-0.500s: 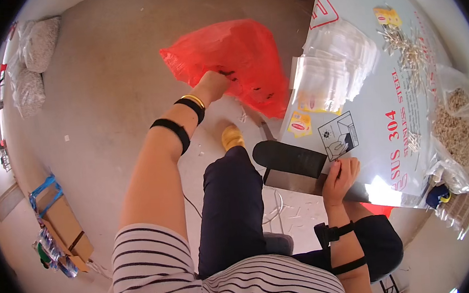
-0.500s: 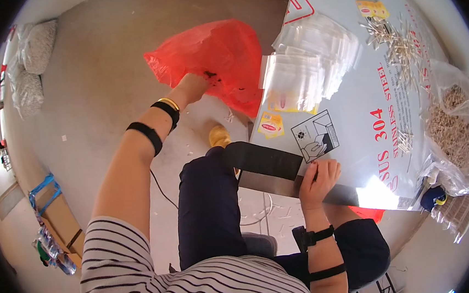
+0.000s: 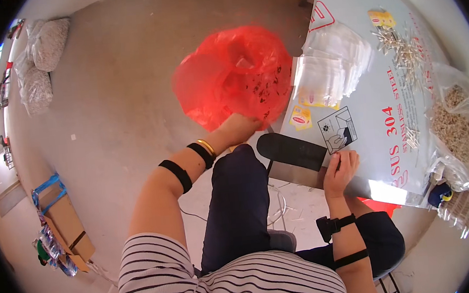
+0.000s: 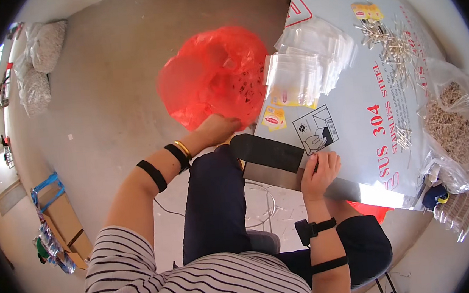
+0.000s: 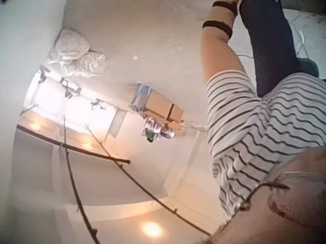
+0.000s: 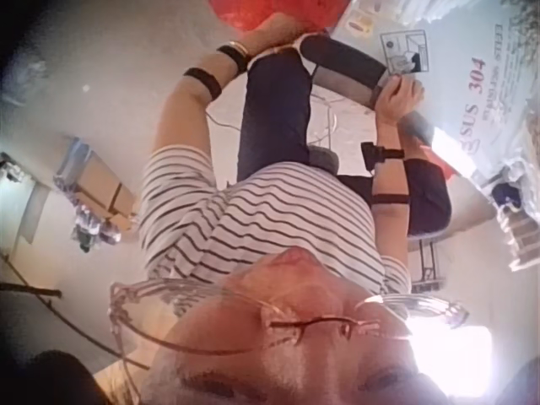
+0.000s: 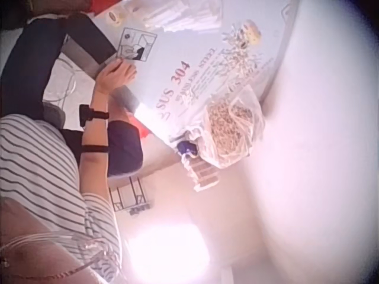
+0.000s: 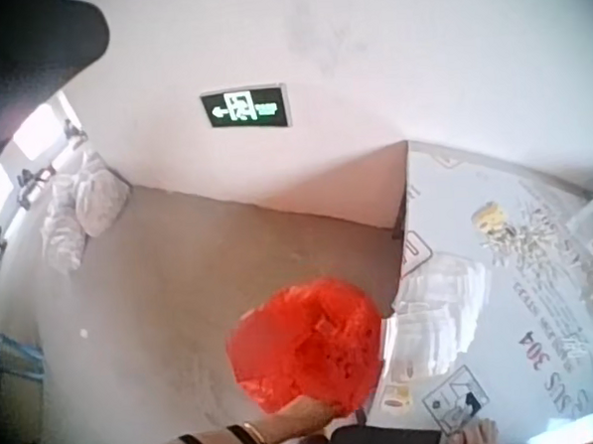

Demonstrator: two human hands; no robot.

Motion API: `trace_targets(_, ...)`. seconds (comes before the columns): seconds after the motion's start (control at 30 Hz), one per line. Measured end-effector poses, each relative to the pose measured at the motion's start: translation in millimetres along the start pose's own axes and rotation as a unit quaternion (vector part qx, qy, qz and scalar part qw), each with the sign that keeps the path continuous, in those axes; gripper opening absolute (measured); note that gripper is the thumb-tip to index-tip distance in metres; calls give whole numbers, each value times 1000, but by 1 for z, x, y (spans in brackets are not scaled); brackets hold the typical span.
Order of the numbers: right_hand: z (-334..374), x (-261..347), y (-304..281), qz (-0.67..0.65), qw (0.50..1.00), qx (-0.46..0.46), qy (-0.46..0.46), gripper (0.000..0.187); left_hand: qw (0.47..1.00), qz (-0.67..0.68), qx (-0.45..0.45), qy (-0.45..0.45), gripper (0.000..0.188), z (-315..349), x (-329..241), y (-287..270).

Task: The person is arranging cotton swabs in a neat row on a table.

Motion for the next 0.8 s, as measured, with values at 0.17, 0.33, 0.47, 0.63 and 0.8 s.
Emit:
trace_targets(0.17,1,-3,0,20,1000,0,-5,13,994,95,33,44,41,-3,-25,-7)
trace_targets(0.33,-2,5,2,10,1000,-8,-12,15,984,101,9,149,47,-3,-21,0)
trace_targets(0.47,-1,2,-2,18,1000,-3,-12,15,967,147,202,53,53,-15,-31,-26)
trace_targets(0.63,-2,3,0,16,1000,-13,-13,13,975,166,143,-24,45,-30,15,10)
trace_targets(0.8,-1,2,-2,24,1000,-15,0,13,974,101,172,-102,61,-39,76,-1)
Point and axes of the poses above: each hand's wrist, its own z-axis away from the middle knuckle, its own y-axis out of the palm, x = y × z, the point moved 3 cm from there along -z, towards the middle knuckle, and after that the axes turned 11 degrees about -z, right-handed, at the moved point
